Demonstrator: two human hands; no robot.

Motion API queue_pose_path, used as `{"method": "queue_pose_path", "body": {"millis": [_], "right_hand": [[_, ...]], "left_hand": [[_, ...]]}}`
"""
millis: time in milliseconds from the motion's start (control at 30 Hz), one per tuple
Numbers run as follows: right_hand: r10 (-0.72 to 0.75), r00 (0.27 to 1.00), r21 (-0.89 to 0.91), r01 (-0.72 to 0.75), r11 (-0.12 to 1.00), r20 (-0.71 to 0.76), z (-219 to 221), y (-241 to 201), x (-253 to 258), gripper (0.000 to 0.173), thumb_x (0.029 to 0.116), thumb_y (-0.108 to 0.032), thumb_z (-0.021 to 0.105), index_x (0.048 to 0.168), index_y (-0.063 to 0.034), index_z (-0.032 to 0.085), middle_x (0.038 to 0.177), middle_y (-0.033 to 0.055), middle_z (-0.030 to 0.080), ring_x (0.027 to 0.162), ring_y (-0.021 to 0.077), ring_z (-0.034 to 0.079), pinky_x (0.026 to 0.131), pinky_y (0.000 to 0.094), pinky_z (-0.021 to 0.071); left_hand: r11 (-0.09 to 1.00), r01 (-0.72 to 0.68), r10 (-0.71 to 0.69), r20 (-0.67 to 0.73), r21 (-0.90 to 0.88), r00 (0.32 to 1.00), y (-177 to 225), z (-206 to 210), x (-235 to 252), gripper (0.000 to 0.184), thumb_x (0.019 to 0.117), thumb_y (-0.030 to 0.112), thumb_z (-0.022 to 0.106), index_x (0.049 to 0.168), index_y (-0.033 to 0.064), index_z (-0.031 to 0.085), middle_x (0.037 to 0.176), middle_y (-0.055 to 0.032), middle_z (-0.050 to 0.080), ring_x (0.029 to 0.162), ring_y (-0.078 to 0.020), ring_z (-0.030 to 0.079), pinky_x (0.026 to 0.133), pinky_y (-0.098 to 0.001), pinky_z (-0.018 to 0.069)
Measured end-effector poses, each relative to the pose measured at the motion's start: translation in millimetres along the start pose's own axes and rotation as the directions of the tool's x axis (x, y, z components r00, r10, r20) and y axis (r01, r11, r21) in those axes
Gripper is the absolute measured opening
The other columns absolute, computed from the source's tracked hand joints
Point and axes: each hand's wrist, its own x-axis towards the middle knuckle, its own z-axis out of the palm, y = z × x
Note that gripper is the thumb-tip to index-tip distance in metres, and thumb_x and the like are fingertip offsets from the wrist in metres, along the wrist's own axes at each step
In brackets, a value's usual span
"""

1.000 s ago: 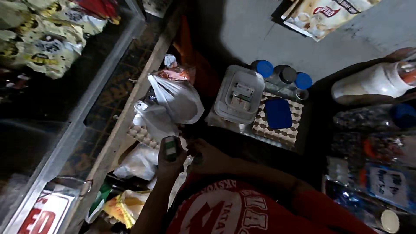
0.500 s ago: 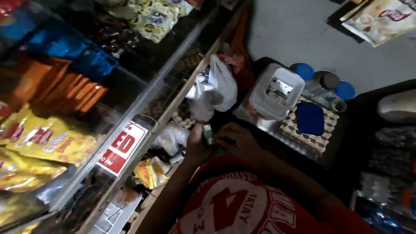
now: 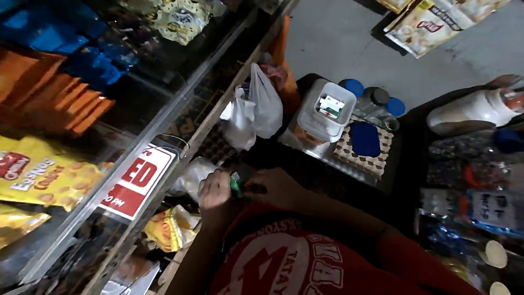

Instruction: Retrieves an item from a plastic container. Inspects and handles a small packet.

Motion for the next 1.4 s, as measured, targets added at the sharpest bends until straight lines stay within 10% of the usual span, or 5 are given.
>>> {"method": "queue_pose_path", "body": {"millis": [467, 600, 833, 1067, 1400], "right_hand": [[-0.068, 0.985, -0.108, 0.052, 0.993, -0.157, 19, 14, -2, 0.017, 0.0935, -0.005, 0.064, 0.103, 0.0067, 0.072, 0.101, 0.0216, 0.071, 0.089, 0.031, 0.072, 0.079, 0.0425, 0.0589], [0.095, 0.995, -0.081, -0.095, 0.992, 0.0, -38, 56, -6, 0.026, 0.1022, -0.016, 0.058, 0.119, -0.0006, 0.071, 0.121, 0.0176, 0.069, 0.106, 0.0285, 0.069, 0.094, 0.0453, 0.0551], [0.323, 0.922, -0.479, -0.386, 0.788, -0.212, -217, 245, 1, 0.027, 0.0999, -0.011, 0.06, 0.124, -0.0053, 0.069, 0.131, 0.0177, 0.065, 0.123, 0.0374, 0.062, 0.1, 0.0585, 0.0507], [0.121, 0.964, -0.749, 0.102, 0.655, 0.238, -282, 380, 33, 0.092, 0.0609, -0.01, 0.096, 0.144, -0.011, 0.057, 0.154, 0.0155, 0.049, 0.148, 0.0421, 0.035, 0.119, 0.0686, 0.0215], [0.019, 0.89, -0.67, 0.328, 0.666, 0.455, -297, 383, 42, 0.085, 0.0764, 0.004, 0.081, 0.152, -0.0223, 0.051, 0.147, 0.0208, 0.054, 0.146, 0.0444, 0.037, 0.123, 0.0678, 0.0116]], "left_hand": [[0.996, 0.071, -0.059, 0.208, -0.052, 0.976, 9, 10, 4, 0.044, 0.0698, 0.014, 0.076, 0.107, -0.0073, 0.066, 0.097, -0.029, 0.067, 0.09, -0.0512, 0.066, 0.076, -0.0652, 0.0498], [0.943, 0.266, -0.19, 0.335, -0.198, 0.923, 0, 22, 10, 0.064, 0.067, 0.013, 0.082, 0.124, -0.0061, 0.06, 0.11, -0.0316, 0.064, 0.099, -0.0535, 0.063, 0.085, -0.0688, 0.0489], [0.819, 0.534, -0.44, 0.37, -0.208, 0.818, 8, 55, 12, 0.064, 0.0696, 0.003, 0.073, 0.13, -0.0067, 0.053, 0.115, -0.0306, 0.063, 0.1, -0.0444, 0.063, 0.084, -0.0611, 0.0516], [0.808, 0.564, -0.479, 0.368, -0.17, 0.797, 69, 102, 70, 0.064, 0.073, 0.011, 0.073, 0.132, -0.0031, 0.053, 0.111, -0.0275, 0.065, 0.095, -0.0408, 0.065, 0.081, -0.058, 0.0529], [0.836, 0.51, -0.415, 0.373, -0.203, 0.829, 108, 128, 121, 0.066, 0.0686, 0.01, 0.074, 0.131, 0.0005, 0.055, 0.108, -0.0225, 0.066, 0.087, -0.0338, 0.065, 0.075, -0.0512, 0.0542]]}}
